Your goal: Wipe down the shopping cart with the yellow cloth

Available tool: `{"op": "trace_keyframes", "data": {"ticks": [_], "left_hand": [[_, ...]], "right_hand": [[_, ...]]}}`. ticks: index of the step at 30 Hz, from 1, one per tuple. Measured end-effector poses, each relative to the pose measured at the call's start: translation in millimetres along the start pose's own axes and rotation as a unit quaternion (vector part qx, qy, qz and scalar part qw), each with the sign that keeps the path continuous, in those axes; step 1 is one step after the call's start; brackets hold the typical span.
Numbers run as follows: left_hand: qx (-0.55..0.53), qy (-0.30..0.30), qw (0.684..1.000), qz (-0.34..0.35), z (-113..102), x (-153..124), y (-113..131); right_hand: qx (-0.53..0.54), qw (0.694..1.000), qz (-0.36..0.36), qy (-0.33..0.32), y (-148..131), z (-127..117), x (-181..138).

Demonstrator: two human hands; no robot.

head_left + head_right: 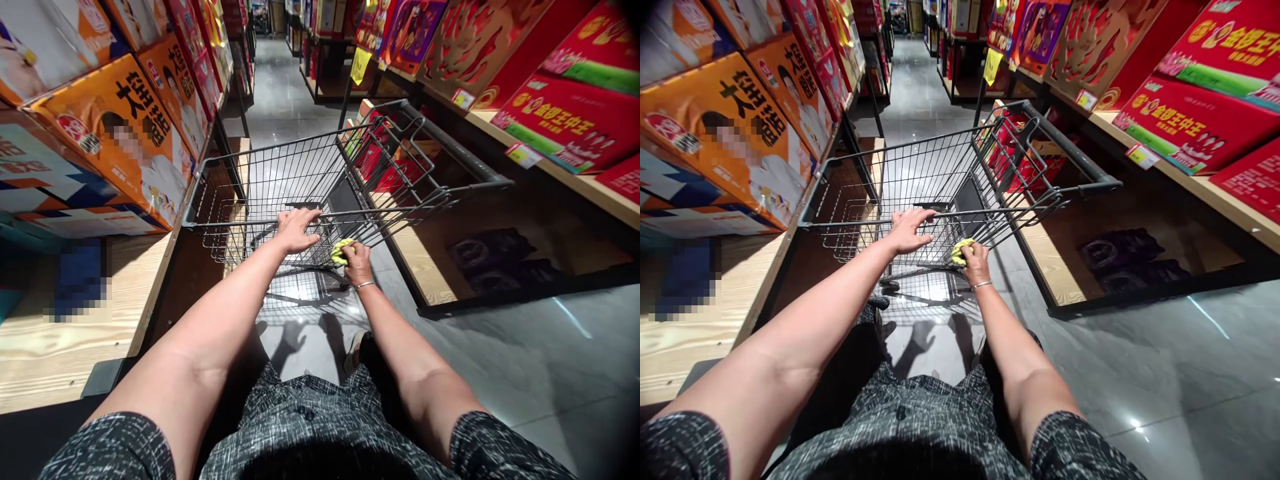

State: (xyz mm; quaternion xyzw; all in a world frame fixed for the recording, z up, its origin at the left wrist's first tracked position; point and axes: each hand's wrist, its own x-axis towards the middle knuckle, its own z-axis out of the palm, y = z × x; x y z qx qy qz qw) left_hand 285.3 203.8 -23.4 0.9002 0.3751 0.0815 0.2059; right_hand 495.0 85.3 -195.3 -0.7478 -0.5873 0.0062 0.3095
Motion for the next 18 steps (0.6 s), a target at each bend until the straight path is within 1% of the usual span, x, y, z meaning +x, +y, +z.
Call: {"op": "trace_keyframes", "data": {"ticks": [2,3,5,6,8,9,10,11,13,15,17,18], "left_hand": [[-0.004,0.003,1.0,-0.002,-1,-2,1],[-0.006,0.004,1.0,-0.002,-1,-3,1],[-0.01,0.006,1.0,-0.004,-1,-4,1],[-0.013,0.005,1.0,-0.005,-1,-5,1],[-0.015,0.003,1.0,-0.006,-1,-6,0],[-0.014,0.004,1.0,-0.006,-1,-6,-1],[-0.012,0.005,1.0,-0.005,-1,-6,-2],[-0.011,0.006,1.0,-0.005,-1,-7,-3],[-0.011,0.008,1.0,-0.008,-1,-7,-4],[-0.012,0.005,1.0,-0.01,-2,-7,-4],[-0.011,0.0,1.0,-0.01,-3,-7,-3],[-0.011,-0.002,1.0,-0.01,-3,-7,-2]], "right_hand": [[-0.016,0.997,-0.007,0.069,12,-42,17],[-0.028,0.992,-0.016,0.125,17,-64,26],[-0.06,0.968,-0.043,0.242,25,-107,42],[-0.079,0.95,-0.053,0.297,28,-125,50],[-0.11,0.914,-0.059,0.385,32,-150,62],[-0.119,0.901,-0.053,0.414,33,-155,65],[-0.122,0.893,-0.044,0.431,35,-154,66],[-0.119,0.892,-0.032,0.435,37,-147,64],[-0.1,0.909,-0.001,0.404,38,-118,52],[-0.072,0.938,0.035,0.336,35,-74,30],[-0.046,0.969,0.081,0.231,27,-25,3],[-0.034,0.979,0.106,0.168,21,-2,-10]]}}
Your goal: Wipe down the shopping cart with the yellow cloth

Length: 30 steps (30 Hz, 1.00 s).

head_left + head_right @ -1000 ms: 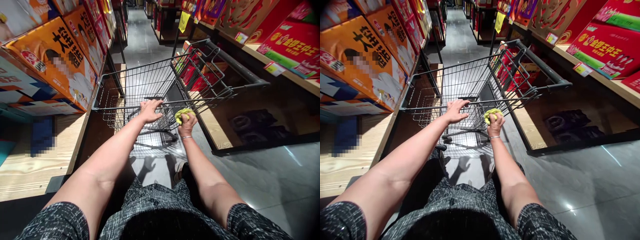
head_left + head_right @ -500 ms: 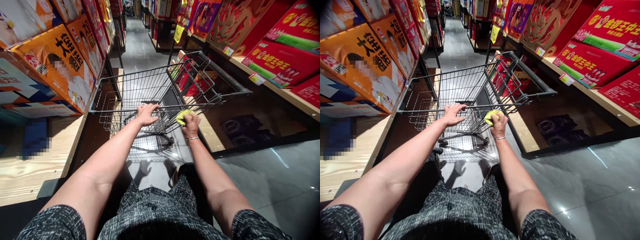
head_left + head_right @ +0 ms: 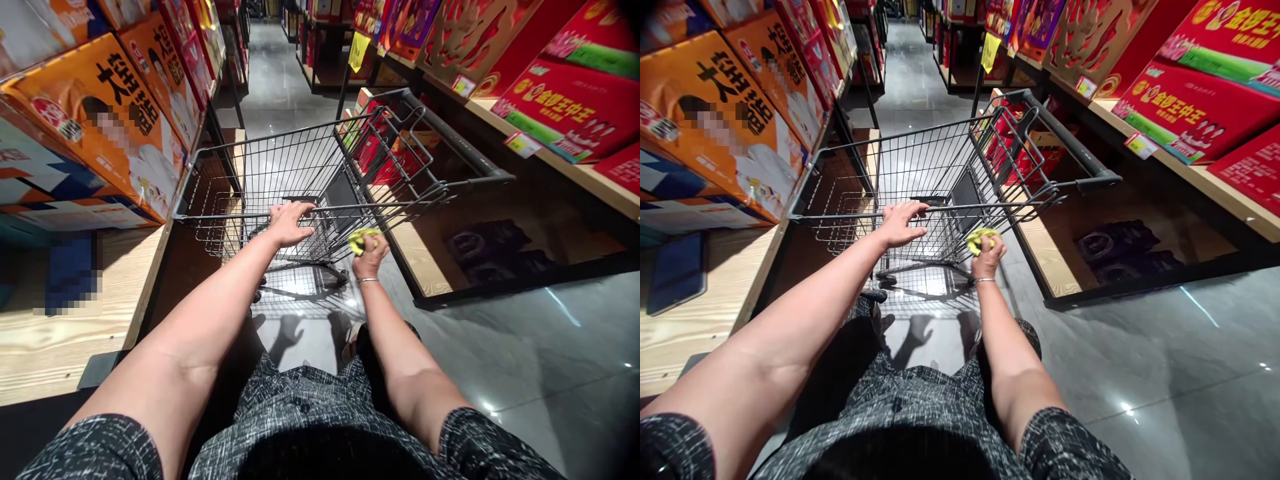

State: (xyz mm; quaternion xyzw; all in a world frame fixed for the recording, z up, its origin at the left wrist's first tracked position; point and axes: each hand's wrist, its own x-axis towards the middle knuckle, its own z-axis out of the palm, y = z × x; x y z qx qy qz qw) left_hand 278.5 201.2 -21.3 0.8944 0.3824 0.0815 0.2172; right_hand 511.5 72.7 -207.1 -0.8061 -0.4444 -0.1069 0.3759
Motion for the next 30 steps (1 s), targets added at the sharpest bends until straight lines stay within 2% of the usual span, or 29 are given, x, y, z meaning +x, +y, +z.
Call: {"op": "trace_keyframes", "data": {"ticks": [1,3,5,8,10,13,18,21,23,26,30], "left_hand": [[0.0,-0.002,1.0,-0.001,0,0,1],[0.0,-0.004,1.0,-0.001,-1,0,2],[0.003,-0.002,1.0,0.001,-1,0,1],[0.005,-0.002,1.0,0.004,-1,0,-1],[0.001,-0.003,1.0,0.003,0,0,-3],[0.0,0.007,1.0,0.007,2,0,-5],[0.0,0.01,1.0,0.008,2,0,-5],[-0.004,0.005,1.0,0.01,1,-2,-4],[-0.008,0.008,1.0,0.013,1,-4,-4],[-0.014,0.014,1.0,0.013,2,-7,-4],[-0.015,0.016,1.0,0.009,4,-9,-3]], "right_hand": [[0.001,0.997,0.015,-0.069,-4,15,-19],[0.009,0.986,0.016,-0.166,-11,37,-46],[0.02,0.978,0.0,-0.21,-15,48,-58],[0.027,0.974,-0.02,-0.225,-12,46,-51],[0.026,0.975,-0.04,-0.215,-5,33,-36],[0.017,0.981,-0.074,-0.176,8,-1,-7],[-0.011,0.991,-0.133,-0.022,21,-86,61],[-0.043,0.985,-0.152,0.073,18,-140,103],[-0.072,0.977,-0.148,0.132,10,-165,122],[-0.127,0.971,-0.132,0.153,-11,-176,128],[-0.163,0.973,-0.164,0.03,-52,-144,103]]}}
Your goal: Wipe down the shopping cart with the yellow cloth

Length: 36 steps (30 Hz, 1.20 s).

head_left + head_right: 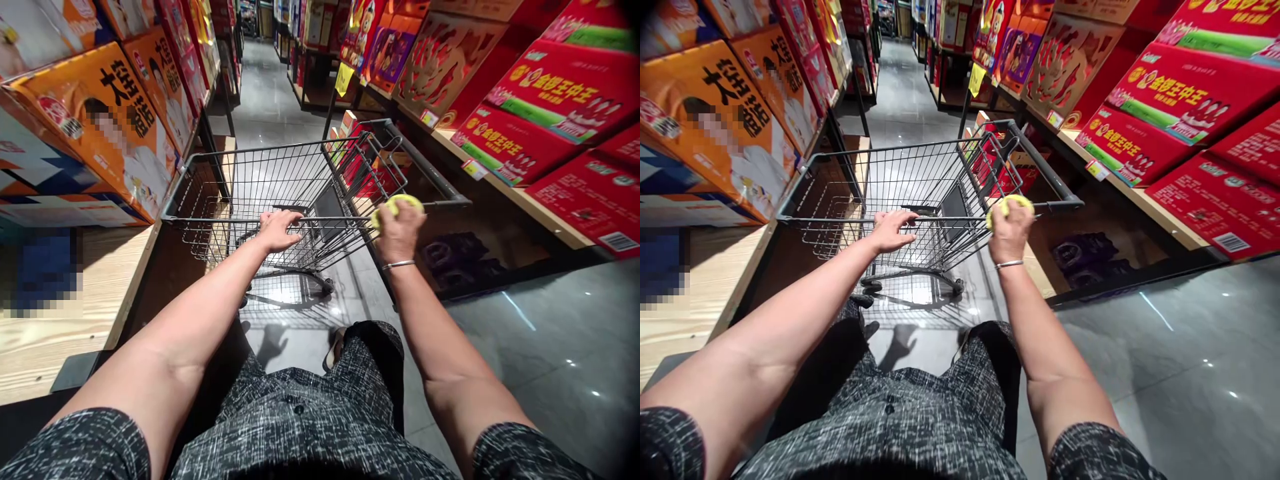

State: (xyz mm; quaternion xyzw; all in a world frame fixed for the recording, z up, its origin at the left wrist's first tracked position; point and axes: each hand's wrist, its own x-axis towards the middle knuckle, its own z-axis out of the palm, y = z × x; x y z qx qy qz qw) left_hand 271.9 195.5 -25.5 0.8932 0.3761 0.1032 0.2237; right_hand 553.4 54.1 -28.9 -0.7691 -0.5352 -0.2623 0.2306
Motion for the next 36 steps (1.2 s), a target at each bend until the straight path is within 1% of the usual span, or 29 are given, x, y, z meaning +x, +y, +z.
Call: {"op": "trace_keyframes", "data": {"ticks": [2,4,5,7,10,12,14,16,18,19,21,24,26,28,29,30,32,34,35,36], "left_hand": [[-0.002,0.0,1.0,-0.001,0,0,0],[-0.004,0.002,1.0,-0.002,1,0,0],[-0.005,0.004,1.0,-0.001,1,1,0],[-0.007,0.009,1.0,-0.001,1,2,-1],[-0.01,0.015,1.0,-0.002,3,3,-1],[-0.009,0.022,1.0,-0.003,4,5,-1],[-0.008,0.031,0.999,-0.005,6,6,-1],[-0.008,0.039,0.999,-0.009,7,6,0],[-0.009,0.042,0.999,-0.016,7,7,2],[-0.009,0.042,0.999,-0.018,7,7,2],[-0.009,0.042,0.999,-0.021,7,6,3],[-0.004,0.045,0.999,-0.016,7,6,3],[0.001,0.046,0.999,-0.012,8,6,2],[0.003,0.047,0.999,-0.012,9,7,1],[0.004,0.048,0.999,-0.012,9,7,1],[0.003,0.047,0.999,-0.012,9,7,0],[0.003,0.046,0.999,-0.012,9,8,-1],[0.002,0.047,0.999,-0.011,9,9,-1],[0.002,0.047,0.999,-0.01,9,9,-1],[0.001,0.048,0.999,-0.008,9,9,-1]], "right_hand": [[0.028,0.998,-0.037,-0.048,-27,10,-6],[0.055,0.994,-0.072,-0.068,-44,14,-7],[0.061,0.991,-0.09,-0.075,-46,13,-6],[0.05,0.988,-0.111,-0.092,-39,4,0],[-0.011,0.99,-0.087,-0.108,-4,-22,14],[-0.052,0.992,-0.056,-0.1,28,-41,26],[-0.082,0.993,-0.018,-0.079,61,-58,39],[-0.089,0.994,0.027,-0.051,90,-67,49],[-0.071,0.994,0.076,-0.011,107,-66,52],[-0.057,0.993,0.099,0.013,110,-62,51],[-0.031,0.987,0.144,0.069,105,-48,43],[0.01,0.969,0.202,0.142,78,-16,22],[0.042,0.962,0.218,0.161,55,6,4],[0.076,0.964,0.21,0.145,34,28,-18],[0.094,0.968,0.199,0.124,24,39,-30],[0.112,0.972,0.184,0.095,15,48,-43],[0.151,0.979,0.138,0.017,3,63,-68],[0.177,0.979,0.081,-0.056,1,69,-85],[0.178,0.98,0.061,-0.07,5,68,-87],[0.169,0.982,0.052,-0.066,12,63,-84]]}}
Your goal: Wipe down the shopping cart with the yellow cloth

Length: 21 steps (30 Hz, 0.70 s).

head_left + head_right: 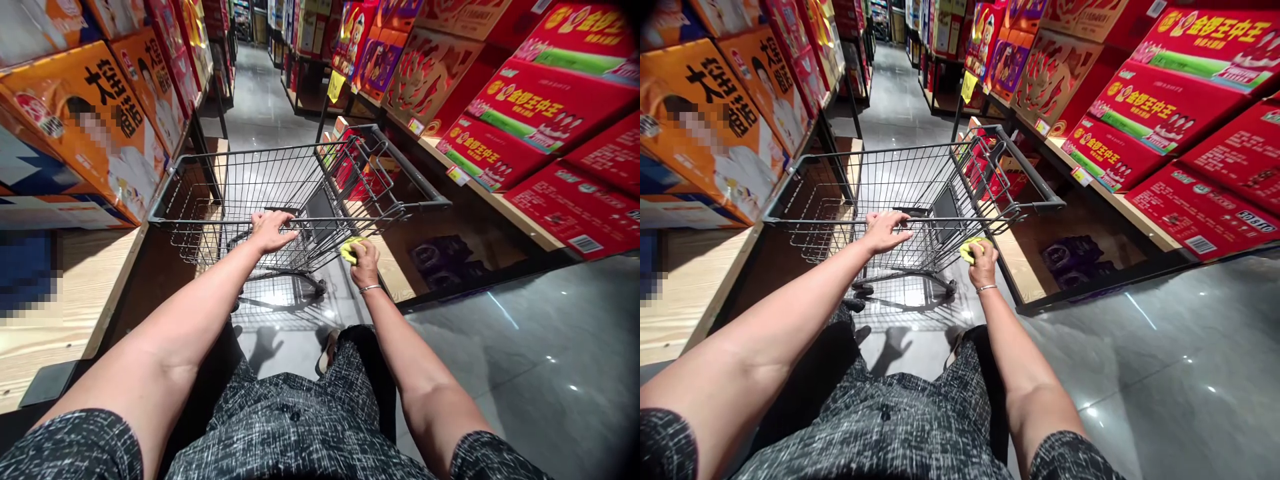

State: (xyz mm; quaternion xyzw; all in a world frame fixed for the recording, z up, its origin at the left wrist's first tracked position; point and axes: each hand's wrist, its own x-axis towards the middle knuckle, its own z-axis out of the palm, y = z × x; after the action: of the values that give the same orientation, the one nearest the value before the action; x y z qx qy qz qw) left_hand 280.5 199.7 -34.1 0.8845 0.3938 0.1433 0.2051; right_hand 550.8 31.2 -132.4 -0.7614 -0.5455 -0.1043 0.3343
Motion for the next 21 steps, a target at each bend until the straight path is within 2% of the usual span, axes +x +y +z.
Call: {"op": "trace_keyframes", "data": {"ticks": [2,7,9,10,11,12,14,16,21], "left_hand": [[-0.001,0.0,1.0,0.001,-1,-1,1],[0.001,-0.002,1.0,-0.002,-2,-3,3],[0.003,0.001,1.0,-0.002,-2,-4,4],[0.004,0.002,1.0,-0.003,-2,-4,4],[0.004,0.003,1.0,-0.003,-2,-5,5],[0.003,0.003,1.0,-0.004,-2,-5,5],[0.0,0.004,1.0,-0.005,-1,-6,5],[-0.004,0.009,1.0,-0.004,0,-6,5],[-0.008,0.038,0.999,-0.017,5,-2,6]], "right_hand": [[-0.04,0.998,0.001,0.052,14,-27,17],[-0.139,0.97,0.026,0.196,49,-125,90],[-0.169,0.95,0.045,0.26,56,-152,111],[-0.182,0.944,0.051,0.272,57,-161,118],[-0.193,0.946,0.051,0.256,56,-167,123],[-0.202,0.955,0.044,0.213,54,-170,127],[-0.213,0.974,0.02,0.078,46,-172,133],[-0.223,0.974,0.006,-0.036,37,-172,139],[-0.29,0.944,0.023,-0.153,22,-178,157]]}}
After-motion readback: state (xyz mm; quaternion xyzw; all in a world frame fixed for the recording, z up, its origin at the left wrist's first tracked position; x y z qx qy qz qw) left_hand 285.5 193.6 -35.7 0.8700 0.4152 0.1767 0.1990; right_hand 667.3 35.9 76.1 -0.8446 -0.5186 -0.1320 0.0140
